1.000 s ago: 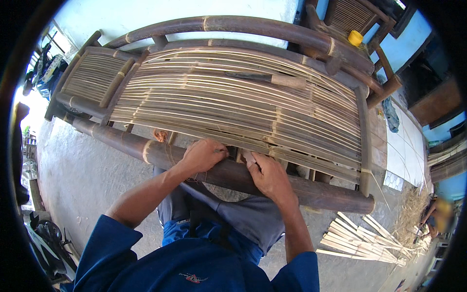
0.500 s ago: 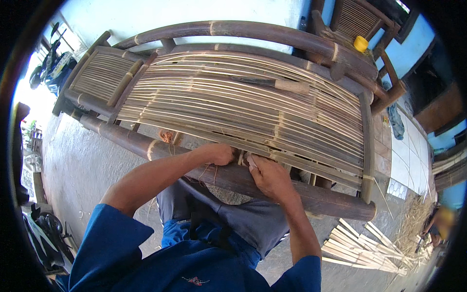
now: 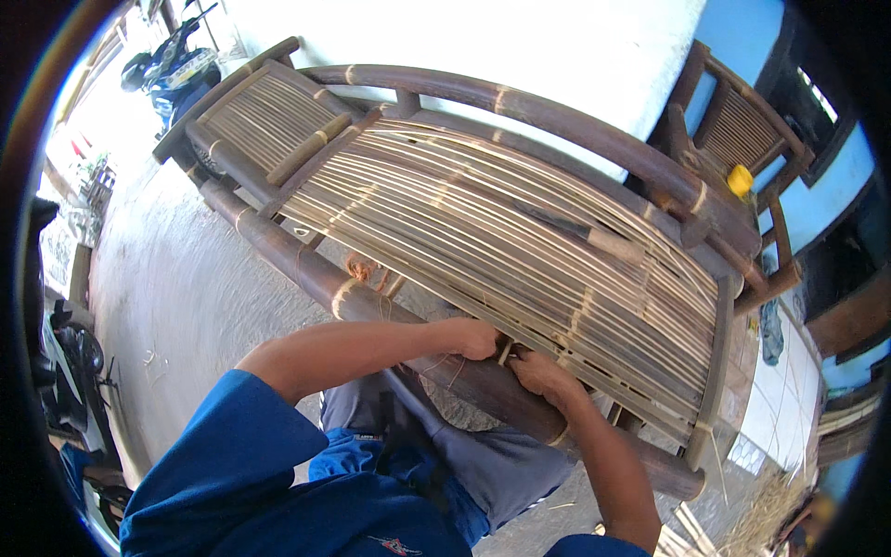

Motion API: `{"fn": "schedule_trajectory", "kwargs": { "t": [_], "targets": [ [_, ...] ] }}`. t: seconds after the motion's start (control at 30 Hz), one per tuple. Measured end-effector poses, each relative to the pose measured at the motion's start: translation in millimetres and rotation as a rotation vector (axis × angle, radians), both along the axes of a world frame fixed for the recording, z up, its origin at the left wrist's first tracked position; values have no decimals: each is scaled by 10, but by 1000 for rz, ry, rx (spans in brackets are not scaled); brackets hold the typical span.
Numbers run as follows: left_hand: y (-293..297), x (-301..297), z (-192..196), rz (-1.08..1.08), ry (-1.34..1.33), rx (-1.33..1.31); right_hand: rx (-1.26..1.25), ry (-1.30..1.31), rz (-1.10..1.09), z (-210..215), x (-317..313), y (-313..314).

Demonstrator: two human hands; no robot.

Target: The person weaves thin bamboo strips into the frame of a bamboo chair using natural fiber twine. They tie knots to secure the strips, adjust the weave, and trim excess material while working on the chair seat.

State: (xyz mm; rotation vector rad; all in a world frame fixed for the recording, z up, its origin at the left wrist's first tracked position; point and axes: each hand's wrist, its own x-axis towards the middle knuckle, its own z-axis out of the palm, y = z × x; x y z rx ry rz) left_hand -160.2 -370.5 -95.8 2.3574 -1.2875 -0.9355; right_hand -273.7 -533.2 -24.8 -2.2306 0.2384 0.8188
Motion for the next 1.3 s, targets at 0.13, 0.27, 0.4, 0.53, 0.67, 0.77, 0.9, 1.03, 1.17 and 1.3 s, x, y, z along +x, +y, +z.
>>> {"fn": "schedule_trajectory", "kwargs": {
  "t": [0.13, 0.27, 0.4, 0.53, 0.67, 0.77, 0.9, 1.03, 1.17, 1.3],
  "targets": [
    [-30, 62, -41, -123, 39, -27, 113, 51, -122, -116, 1, -4],
    [-94, 75, 99, -239, 0, 102, -23, -68, -24, -206, 7, -39],
    [-59, -3, 260, -123, -22, 59, -134, -121, 29, -251, -11, -61],
    [50, -37, 338, -31, 38, 4, -103, -276, 171, -231, -46, -62],
    [139, -126, 425, 111, 44, -54, -98, -260, 90, -113, -107, -58],
    [157, -119, 534, 103, 73, -35, 26, -268, 69, -38, -123, -70],
    [165, -132, 586, 131, 77, -21, 172, -228, -11, -64, -125, -94],
    [127, -54, 537, -67, 101, -54, 298, -156, -157, -108, -128, -103],
    [157, -35, 480, -7, 253, -176, 377, -68, -148, 69, -140, -92],
    [207, -67, 465, -32, 177, -257, 357, -119, -192, 312, -309, -19]
  ]
}}
